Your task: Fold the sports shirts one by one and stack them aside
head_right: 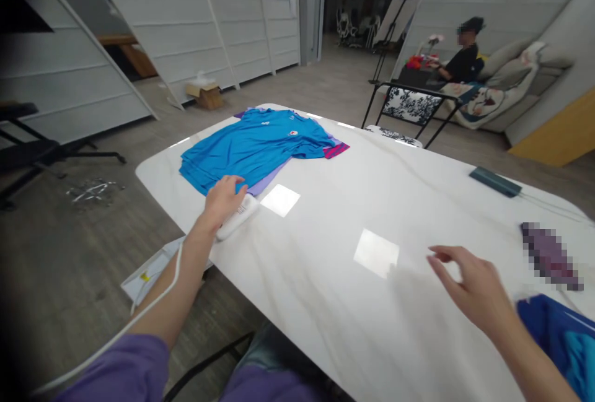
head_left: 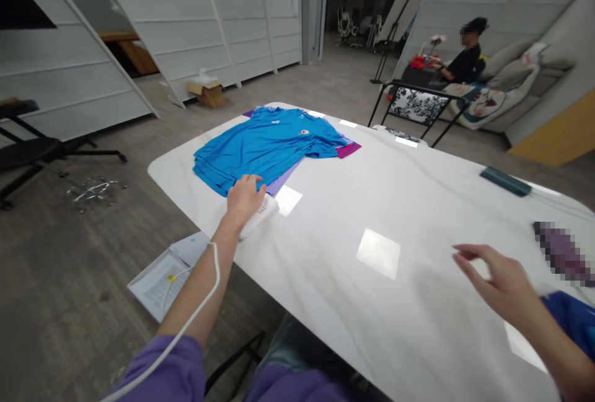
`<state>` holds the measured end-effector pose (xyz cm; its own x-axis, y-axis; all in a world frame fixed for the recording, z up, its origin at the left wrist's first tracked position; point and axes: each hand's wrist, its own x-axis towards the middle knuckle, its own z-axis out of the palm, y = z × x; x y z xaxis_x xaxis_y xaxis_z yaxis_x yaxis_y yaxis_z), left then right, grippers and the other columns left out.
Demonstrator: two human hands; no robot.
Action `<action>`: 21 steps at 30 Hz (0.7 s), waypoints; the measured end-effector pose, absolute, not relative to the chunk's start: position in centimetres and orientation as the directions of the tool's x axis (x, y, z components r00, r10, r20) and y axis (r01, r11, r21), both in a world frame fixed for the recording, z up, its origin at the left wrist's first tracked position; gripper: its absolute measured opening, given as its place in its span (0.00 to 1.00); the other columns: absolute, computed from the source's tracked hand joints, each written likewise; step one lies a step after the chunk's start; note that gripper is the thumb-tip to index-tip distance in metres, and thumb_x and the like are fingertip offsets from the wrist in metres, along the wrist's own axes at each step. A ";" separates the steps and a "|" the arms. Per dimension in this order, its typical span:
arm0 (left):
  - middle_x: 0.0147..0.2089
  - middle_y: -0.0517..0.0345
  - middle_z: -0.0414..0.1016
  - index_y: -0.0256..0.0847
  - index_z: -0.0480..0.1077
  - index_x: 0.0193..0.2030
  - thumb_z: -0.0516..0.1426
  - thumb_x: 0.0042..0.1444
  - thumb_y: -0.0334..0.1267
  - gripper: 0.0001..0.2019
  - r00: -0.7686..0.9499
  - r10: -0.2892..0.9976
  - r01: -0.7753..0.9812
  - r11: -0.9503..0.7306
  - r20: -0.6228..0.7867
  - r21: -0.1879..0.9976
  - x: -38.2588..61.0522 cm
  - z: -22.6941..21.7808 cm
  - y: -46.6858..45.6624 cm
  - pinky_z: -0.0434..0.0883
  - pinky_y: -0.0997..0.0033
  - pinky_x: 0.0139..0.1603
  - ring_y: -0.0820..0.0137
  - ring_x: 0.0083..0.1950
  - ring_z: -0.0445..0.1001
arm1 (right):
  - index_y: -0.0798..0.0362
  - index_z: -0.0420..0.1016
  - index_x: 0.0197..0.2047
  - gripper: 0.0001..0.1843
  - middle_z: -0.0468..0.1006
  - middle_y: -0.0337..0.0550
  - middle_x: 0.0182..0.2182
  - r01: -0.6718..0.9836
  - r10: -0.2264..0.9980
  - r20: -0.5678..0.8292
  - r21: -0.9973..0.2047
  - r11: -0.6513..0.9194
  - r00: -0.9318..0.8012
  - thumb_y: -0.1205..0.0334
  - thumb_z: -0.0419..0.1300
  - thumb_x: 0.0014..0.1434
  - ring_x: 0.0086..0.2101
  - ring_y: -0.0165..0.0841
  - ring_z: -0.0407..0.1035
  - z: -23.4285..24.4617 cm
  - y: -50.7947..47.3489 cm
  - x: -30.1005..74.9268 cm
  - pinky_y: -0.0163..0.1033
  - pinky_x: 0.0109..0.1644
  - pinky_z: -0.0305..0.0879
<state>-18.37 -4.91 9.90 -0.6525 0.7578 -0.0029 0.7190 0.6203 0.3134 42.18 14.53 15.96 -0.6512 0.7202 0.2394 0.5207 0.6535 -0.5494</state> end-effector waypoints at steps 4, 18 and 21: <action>0.73 0.29 0.74 0.36 0.76 0.73 0.59 0.72 0.53 0.30 -0.747 0.662 0.625 0.729 -0.057 0.279 -23.2 6.8 -6.0 0.73 0.35 0.70 0.33 0.72 0.73 | 0.40 0.84 0.54 0.19 0.89 0.49 0.45 0.613 0.699 -0.020 -0.499 0.612 -0.715 0.39 0.59 0.75 0.42 0.47 0.86 8.3 21.3 27.7 0.56 0.46 0.81; 0.56 0.50 0.86 0.47 0.73 0.67 0.64 0.70 0.56 0.24 -0.741 0.670 0.593 0.685 -0.048 0.422 -26.7 3.4 -6.4 0.74 0.59 0.49 0.54 0.52 0.83 | 0.44 0.76 0.72 0.27 0.85 0.55 0.60 0.833 0.908 -0.033 -0.412 0.369 -0.418 0.45 0.64 0.75 0.60 0.53 0.77 -1.2 41.5 -5.5 0.59 0.67 0.75; 0.48 0.57 0.86 0.49 0.75 0.65 0.61 0.72 0.54 0.20 -0.740 0.672 0.518 0.600 -0.033 0.610 -26.6 3.9 -6.4 0.74 0.63 0.47 0.60 0.46 0.83 | 0.43 0.82 0.62 0.18 0.85 0.54 0.57 0.845 0.926 -0.004 -0.410 0.343 -0.378 0.46 0.62 0.76 0.58 0.53 0.78 -1.7 42.7 -6.2 0.59 0.67 0.74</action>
<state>-26.62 -6.40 3.88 -0.7395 0.6723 -0.0331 0.5178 0.5997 0.6101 -6.23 42.70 -1.68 -0.3779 0.9258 -0.0038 0.8450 0.3432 -0.4102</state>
